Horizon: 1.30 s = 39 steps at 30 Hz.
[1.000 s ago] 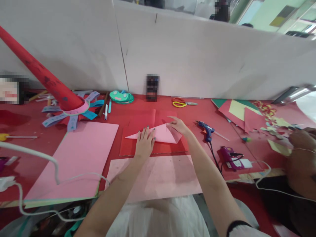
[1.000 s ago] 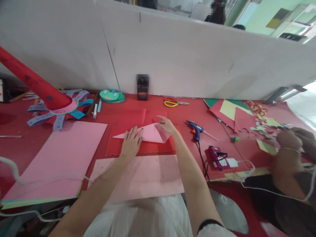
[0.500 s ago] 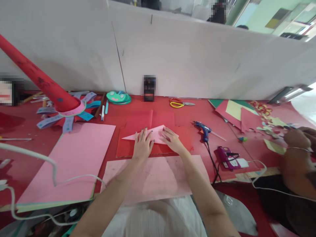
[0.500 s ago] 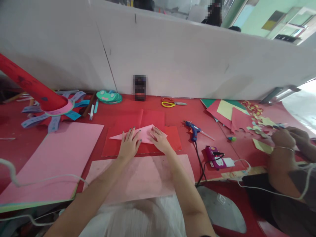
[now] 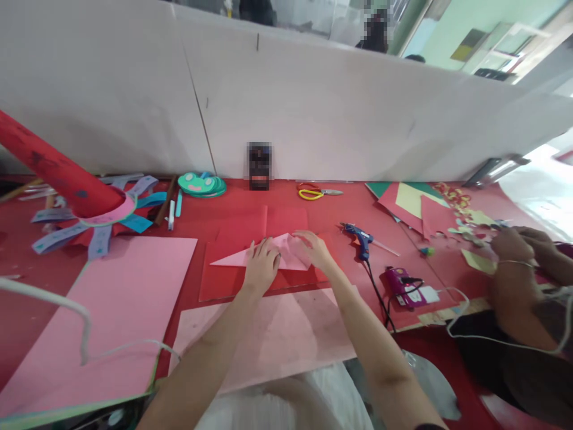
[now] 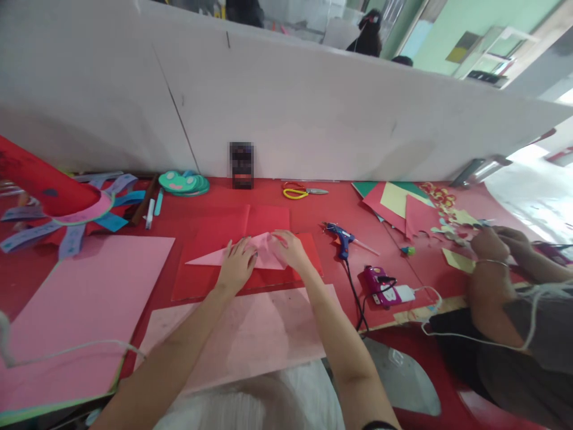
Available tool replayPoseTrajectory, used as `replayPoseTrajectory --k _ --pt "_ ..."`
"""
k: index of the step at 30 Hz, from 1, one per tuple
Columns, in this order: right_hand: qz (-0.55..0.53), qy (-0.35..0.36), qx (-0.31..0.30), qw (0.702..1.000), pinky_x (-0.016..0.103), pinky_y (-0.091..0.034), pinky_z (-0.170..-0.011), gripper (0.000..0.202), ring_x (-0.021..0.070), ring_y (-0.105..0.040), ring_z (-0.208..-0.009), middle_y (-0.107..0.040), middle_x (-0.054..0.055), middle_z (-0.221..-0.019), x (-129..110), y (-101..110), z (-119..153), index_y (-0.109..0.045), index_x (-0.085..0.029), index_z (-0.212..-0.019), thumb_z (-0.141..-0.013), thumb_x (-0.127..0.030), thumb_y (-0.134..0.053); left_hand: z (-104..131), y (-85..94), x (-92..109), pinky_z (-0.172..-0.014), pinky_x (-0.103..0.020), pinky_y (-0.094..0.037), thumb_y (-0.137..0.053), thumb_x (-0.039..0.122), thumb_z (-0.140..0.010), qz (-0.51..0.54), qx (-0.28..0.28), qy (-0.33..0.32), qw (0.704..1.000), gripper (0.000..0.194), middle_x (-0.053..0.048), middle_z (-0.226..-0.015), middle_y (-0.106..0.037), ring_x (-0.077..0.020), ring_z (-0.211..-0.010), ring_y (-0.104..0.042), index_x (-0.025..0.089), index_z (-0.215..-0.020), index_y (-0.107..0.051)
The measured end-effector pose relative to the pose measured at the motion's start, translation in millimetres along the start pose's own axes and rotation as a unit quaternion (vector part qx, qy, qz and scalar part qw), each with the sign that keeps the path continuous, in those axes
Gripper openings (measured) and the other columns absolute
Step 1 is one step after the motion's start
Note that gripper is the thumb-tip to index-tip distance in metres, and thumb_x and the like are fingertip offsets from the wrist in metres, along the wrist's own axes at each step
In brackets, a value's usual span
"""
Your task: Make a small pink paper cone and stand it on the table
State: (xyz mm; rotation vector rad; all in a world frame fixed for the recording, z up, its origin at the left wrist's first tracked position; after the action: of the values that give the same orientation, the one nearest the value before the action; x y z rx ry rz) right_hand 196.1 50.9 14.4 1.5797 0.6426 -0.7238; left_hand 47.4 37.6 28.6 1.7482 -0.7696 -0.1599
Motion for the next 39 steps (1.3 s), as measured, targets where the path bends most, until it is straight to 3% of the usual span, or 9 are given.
replayPoseTrajectory --k 3,6,11,15,21,26,32,35,39 --pt "0.063 -0.055 0.05 0.995 0.029 -0.046 -0.093 0.029 0.0161 -0.061 -0.104 -0.065 0.006 -0.114 19 30 -39 -0.064 -0.021 -0.107 -0.086 -0.021 -0.044 2 2.2 -1 -0.109 -0.051 -0.029 -0.042 0.023 -0.089 -0.004 0.015 0.005 1.0 0.025 -0.013 -0.13 -0.055 -0.026 -0.123 -0.05 0.018 -0.102 -0.063" --pt "0.101 -0.083 0.062 0.99 0.032 -0.044 -0.094 0.033 0.018 -0.061 -0.103 -0.066 0.008 -0.111 32 45 -83 -0.064 -0.017 -0.107 -0.084 -0.013 -0.042 3 0.6 -2 -0.107 -0.051 -0.032 -0.042 0.024 -0.089 -0.021 0.014 0.011 1.0 0.025 -0.013 -0.13 -0.055 -0.0271 -0.121 -0.051 0.018 -0.102 -0.063" --pt "0.159 -0.098 0.053 0.981 0.032 -0.038 -0.101 0.045 0.0188 -0.05 -0.12 -0.053 0.011 -0.132 42 39 -143 -0.056 -0.014 -0.121 -0.08 -0.004 -0.038 5 -0.3 -2 -0.107 -0.052 -0.032 -0.042 0.024 -0.09 -0.025 0.01 0.015 1.0 0.025 -0.014 -0.131 -0.055 -0.0272 -0.123 -0.049 0.017 -0.104 -0.062" --pt "0.198 -0.121 0.034 0.972 0.037 -0.038 -0.102 0.053 0.0225 -0.047 -0.124 -0.044 0.013 -0.139 46 28 -170 -0.045 -0.015 -0.131 -0.08 -0.004 -0.04 6 1.3 -2 -0.106 -0.052 -0.033 -0.04 0.023 -0.09 -0.014 0.01 0.018 1.0 0.025 -0.014 -0.13 -0.055 -0.0271 -0.123 -0.05 0.017 -0.102 -0.061" --pt "0.256 -0.15 0.041 0.954 0.038 -0.043 -0.09 0.035 0.0264 -0.058 -0.107 -0.052 0.014 -0.125 40 30 -172 -0.058 -0.019 -0.116 -0.089 -0.021 -0.036 6 1.4 -3 -0.106 -0.052 -0.034 -0.041 0.021 -0.089 -0.004 0.018 0.021 1.0 0.021 -0.014 -0.128 -0.056 -0.0264 -0.122 -0.05 0.019 -0.099 -0.06" --pt "0.293 -0.159 0.066 0.94 0.039 -0.043 -0.087 0.039 0.0278 -0.057 -0.108 -0.051 0.016 -0.123 32 33 -166 -0.05 -0.017 -0.126 -0.091 -0.027 -0.035 5 0.9 -3 -0.106 -0.052 -0.034 -0.042 0.022 -0.089 0.0 0.012 0.024 1.0 0.022 -0.014 -0.129 -0.056 -0.027 -0.122 -0.05 0.018 -0.1 -0.06" --pt "0.316 -0.215 0.04 0.923 0.039 -0.047 -0.085 0.035 0.0289 -0.061 -0.104 -0.061 0.019 -0.11 51 34 -161 -0.067 -0.012 -0.101 -0.092 -0.028 -0.037 6 0.1 -4 -0.107 -0.053 -0.032 -0.04 0.021 -0.089 0.016 0.011 0.029 0.999 0.023 -0.014 -0.13 -0.055 -0.0266 -0.124 -0.048 0.019 -0.1 -0.06" --pt "0.322 -0.265 0.051 0.908 0.041 -0.049 -0.081 0.034 0.0308 -0.06 -0.105 -0.062 0.024 -0.108 65 42 -155 -0.061 -0.006 -0.112 -0.088 -0.017 -0.039 7 -1.4 -5 -0.107 -0.053 -0.032 -0.04 0.021 -0.089 0.015 0.01 0.032 0.999 0.023 -0.014 -0.131 -0.054 -0.0269 -0.125 -0.048 0.019 -0.1 -0.06" --pt "0.316 -0.326 0.063 0.889 0.05 -0.051 -0.073 0.052 0.0365 -0.058 -0.109 -0.054 0.032 -0.117 83 51 -150 -0.037 -0.001 -0.134 -0.084 -0.015 -0.041 7 -1.7 -4 -0.107 -0.053 -0.031 -0.04 0.021 -0.089 0.014 0.008 0.031 0.999 0.021 -0.014 -0.131 -0.054 -0.0262 -0.125 -0.048 0.019 -0.099 -0.059"
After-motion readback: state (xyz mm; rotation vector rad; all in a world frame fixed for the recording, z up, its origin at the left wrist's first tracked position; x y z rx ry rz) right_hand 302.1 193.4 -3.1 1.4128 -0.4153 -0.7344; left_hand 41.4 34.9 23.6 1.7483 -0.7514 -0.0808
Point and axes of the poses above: each hand's wrist, its own z-axis away from the middle knuckle, its own y-axis out of the back of the hand, x = y × z, the point moved 10 cm from there along -z, towards the middle knuckle
